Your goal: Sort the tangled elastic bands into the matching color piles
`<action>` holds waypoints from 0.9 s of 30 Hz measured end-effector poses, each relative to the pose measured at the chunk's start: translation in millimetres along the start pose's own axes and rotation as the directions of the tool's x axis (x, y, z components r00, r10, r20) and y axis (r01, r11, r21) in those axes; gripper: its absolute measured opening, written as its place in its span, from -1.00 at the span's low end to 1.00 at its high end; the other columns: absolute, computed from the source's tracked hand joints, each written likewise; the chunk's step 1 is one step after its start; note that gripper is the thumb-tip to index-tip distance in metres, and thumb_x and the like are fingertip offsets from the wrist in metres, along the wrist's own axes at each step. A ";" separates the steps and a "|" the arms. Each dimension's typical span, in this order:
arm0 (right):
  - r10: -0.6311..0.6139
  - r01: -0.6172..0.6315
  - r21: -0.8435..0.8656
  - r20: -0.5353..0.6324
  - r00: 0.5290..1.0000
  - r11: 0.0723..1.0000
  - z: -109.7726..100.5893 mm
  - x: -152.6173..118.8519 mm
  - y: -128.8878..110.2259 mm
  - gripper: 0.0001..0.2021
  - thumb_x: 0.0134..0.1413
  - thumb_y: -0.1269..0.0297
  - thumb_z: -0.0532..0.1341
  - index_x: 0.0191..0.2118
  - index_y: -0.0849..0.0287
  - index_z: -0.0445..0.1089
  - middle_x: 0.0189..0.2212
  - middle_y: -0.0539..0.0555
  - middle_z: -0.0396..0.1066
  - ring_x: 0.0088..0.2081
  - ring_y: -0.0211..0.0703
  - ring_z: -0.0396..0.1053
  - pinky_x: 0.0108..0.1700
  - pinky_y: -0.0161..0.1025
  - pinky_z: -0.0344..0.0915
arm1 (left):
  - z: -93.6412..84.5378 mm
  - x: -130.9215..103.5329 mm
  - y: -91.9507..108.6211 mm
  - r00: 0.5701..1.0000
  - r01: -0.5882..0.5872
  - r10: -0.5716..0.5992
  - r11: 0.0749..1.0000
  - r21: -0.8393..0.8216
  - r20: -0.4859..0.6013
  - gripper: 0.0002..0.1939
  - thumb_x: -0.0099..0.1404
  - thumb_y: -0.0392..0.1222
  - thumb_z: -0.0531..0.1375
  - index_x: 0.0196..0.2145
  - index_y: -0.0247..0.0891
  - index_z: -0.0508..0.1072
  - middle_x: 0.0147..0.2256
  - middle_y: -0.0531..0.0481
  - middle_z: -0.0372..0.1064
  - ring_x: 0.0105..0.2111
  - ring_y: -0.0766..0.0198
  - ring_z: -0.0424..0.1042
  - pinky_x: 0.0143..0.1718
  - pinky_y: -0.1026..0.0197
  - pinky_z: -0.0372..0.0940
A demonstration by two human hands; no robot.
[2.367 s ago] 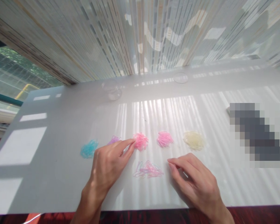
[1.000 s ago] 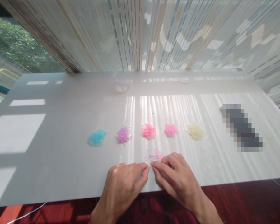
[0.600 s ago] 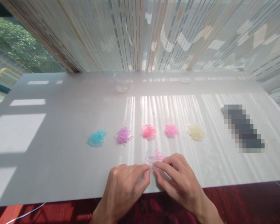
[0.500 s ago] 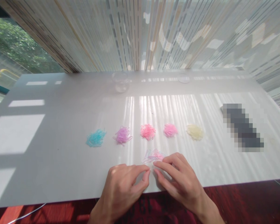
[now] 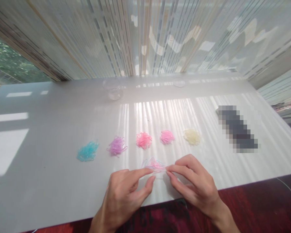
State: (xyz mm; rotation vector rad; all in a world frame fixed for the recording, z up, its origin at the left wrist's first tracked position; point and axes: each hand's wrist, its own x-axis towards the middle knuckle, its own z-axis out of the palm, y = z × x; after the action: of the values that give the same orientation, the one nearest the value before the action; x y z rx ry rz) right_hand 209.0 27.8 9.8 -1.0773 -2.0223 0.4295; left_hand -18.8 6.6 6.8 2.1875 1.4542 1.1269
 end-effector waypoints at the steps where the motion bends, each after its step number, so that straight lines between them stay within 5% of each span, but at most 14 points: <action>1: 0.014 -0.016 -0.042 -0.045 0.999 0.999 -4.9 1.0 5.5 -0.84 0.23 0.48 0.30 -0.13 0.11 0.55 -0.39 0.03 0.46 -0.36 -0.18 0.46 -0.36 -0.25 0.49 | 0.7 1.8 -0.6 1.000 -0.003 0.003 1.000 0.000 -0.001 -0.95 0.36 -0.24 0.32 -0.22 -0.17 0.62 -0.67 0.24 0.28 -0.71 0.45 0.21 -0.60 0.31 0.14; 5: 0.092 -0.151 -0.255 -0.227 0.970 0.955 -26.1 1.8 35.0 -0.90 0.21 0.43 0.34 -0.21 0.07 0.56 -0.36 0.03 0.50 -0.36 -0.17 0.48 -0.28 -0.20 0.50 | 1.6 5.7 -5.1 1.000 -0.019 0.019 0.999 0.028 -0.012 -0.95 0.37 -0.28 0.31 -0.24 -0.18 0.60 -0.65 0.24 0.27 -0.70 0.45 0.17 -0.59 0.31 0.13; 11: 0.084 -0.176 -0.394 -0.239 0.967 0.902 -40.5 -3.3 67.5 -0.98 0.25 0.36 0.34 -0.22 0.12 0.54 -0.33 0.07 0.52 -0.35 -0.15 0.47 -0.27 -0.15 0.46 | 0.9 3.8 -11.0 0.999 -0.025 0.028 0.996 0.080 -0.030 -0.94 0.37 -0.30 0.31 -0.21 -0.19 0.59 -0.64 0.24 0.22 -0.68 0.46 0.11 -0.58 0.33 0.12; 16: 0.126 -0.213 -0.389 -0.237 0.963 0.896 -40.4 -6.4 72.8 -0.98 0.27 0.33 0.33 -0.21 0.10 0.54 -0.33 0.06 0.51 -0.36 -0.14 0.47 -0.31 -0.14 0.43 | -1.0 2.3 -13.4 0.999 -0.020 0.023 0.992 0.122 -0.028 -0.95 0.37 -0.30 0.31 -0.23 -0.18 0.58 -0.65 0.25 0.09 -0.68 0.44 0.06 -0.57 0.31 0.10; 27: 0.142 -0.234 -0.393 -0.250 0.958 0.889 -40.8 -12.4 73.0 -0.96 0.26 0.32 0.34 -0.19 0.12 0.57 -0.32 0.06 0.51 -0.36 -0.16 0.48 -0.28 -0.17 0.45 | -8.8 3.0 -17.5 0.999 -0.007 0.012 0.989 0.147 -0.036 -0.96 0.40 -0.28 0.30 -0.19 -0.19 0.55 -0.62 0.25 0.16 -0.67 0.46 0.06 -0.53 0.35 0.14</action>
State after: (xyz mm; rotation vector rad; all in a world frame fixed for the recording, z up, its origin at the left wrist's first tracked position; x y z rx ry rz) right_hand 284.3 57.5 -14.6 -1.5234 -1.8638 -0.0381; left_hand -36.1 15.6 3.3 2.2844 1.5907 1.1006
